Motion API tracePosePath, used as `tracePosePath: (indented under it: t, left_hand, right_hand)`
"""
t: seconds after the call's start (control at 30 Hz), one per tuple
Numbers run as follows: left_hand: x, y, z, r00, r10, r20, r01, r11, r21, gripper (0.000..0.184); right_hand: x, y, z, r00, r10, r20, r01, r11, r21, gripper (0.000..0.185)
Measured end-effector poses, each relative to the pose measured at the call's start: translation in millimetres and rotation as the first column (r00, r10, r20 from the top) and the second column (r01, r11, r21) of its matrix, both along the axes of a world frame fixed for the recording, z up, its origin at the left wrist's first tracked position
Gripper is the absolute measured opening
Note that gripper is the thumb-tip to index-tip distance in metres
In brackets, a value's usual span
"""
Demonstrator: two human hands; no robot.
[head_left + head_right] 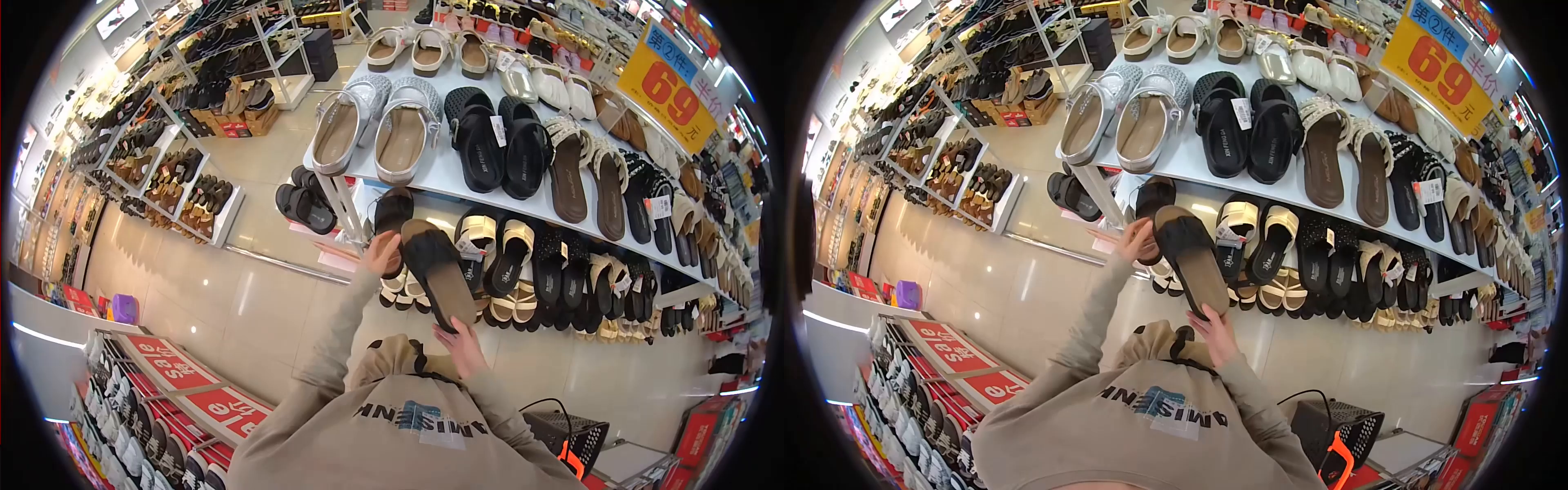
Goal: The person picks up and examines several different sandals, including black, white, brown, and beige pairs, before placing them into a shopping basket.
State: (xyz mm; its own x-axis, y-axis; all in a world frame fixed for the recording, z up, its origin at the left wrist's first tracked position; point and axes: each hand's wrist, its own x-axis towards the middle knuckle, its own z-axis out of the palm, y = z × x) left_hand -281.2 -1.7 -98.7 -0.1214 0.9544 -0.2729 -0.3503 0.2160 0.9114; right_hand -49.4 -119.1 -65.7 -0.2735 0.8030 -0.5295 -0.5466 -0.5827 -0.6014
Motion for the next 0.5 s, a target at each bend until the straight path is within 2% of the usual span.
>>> tracePosePath:
  t: [0.03,0.1,0.13,0.17,0.2,0.23,0.3,0.33,0.47,0.5]
  left_hand:
    - [8.0,-12.6,-11.7,1.0,-0.009,-0.002,0.009,1.0,-0.002,0.045]
    - [22.1,-39.8,-40.1,0.992,0.071,-0.104,-0.054,0.986,0.158,0.047]
    - [30.5,-57.2,-45.0,0.993,-0.008,-0.122,0.014,0.999,0.052,0.048]
    - [39.6,-74.9,-49.6,0.988,-0.085,-0.132,0.079,0.995,-0.055,0.05]
    - [48.1,-89.8,-63.2,0.99,-0.126,-0.065,0.122,0.99,-0.065,0.052]
    - [55.7,-100.2,-76.1,0.986,-0.167,0.002,0.167,0.983,-0.072,0.053]
    - [67.6,-114.2,-81.6,0.986,-0.168,0.01,0.168,0.98,-0.106,0.056]
    - [70.9,-117.8,-83.6,0.987,-0.162,0.021,0.164,0.976,-0.144,0.059]
    - [74.6,-121.4,-91.6,0.991,-0.13,0.024,0.131,0.991,-0.041,0.062]
    - [64.6,-110.4,-90.8,0.992,-0.109,-0.064,0.111,0.993,0.034,0.062]
  right_hand:
    - [-7.4,3.0,0.6,1.0,-0.009,-0.002,0.009,1.0,-0.002,0.042]
    - [-19.7,11.4,-2.2,0.999,-0.049,-0.018,0.048,0.997,-0.052,0.038]
    - [-24.8,14.7,-5.8,0.998,-0.053,-0.022,0.051,0.997,-0.051,0.038]
    - [-29.3,18.4,-11.5,0.992,-0.074,-0.105,0.061,0.991,-0.116,0.039]
    - [-33.8,23.1,-18.8,0.977,-0.1,-0.186,0.066,0.982,-0.178,0.04]
    - [-39.0,30.4,-34.7,0.976,-0.104,-0.189,0.07,0.982,-0.175,0.04]
    - [-51.2,42.2,-58.8,0.971,-0.063,-0.23,-0.01,0.953,-0.302,0.042]
    - [-58.4,48.0,-62.6,0.981,-0.009,-0.194,-0.057,0.942,-0.331,0.038]
    - [-67.6,62.0,-82.4,0.98,-0.062,-0.187,0.008,0.96,-0.278,0.041]
    - [-76.2,83.6,-94.8,0.989,0.027,-0.145,-0.057,0.976,-0.211,0.045]
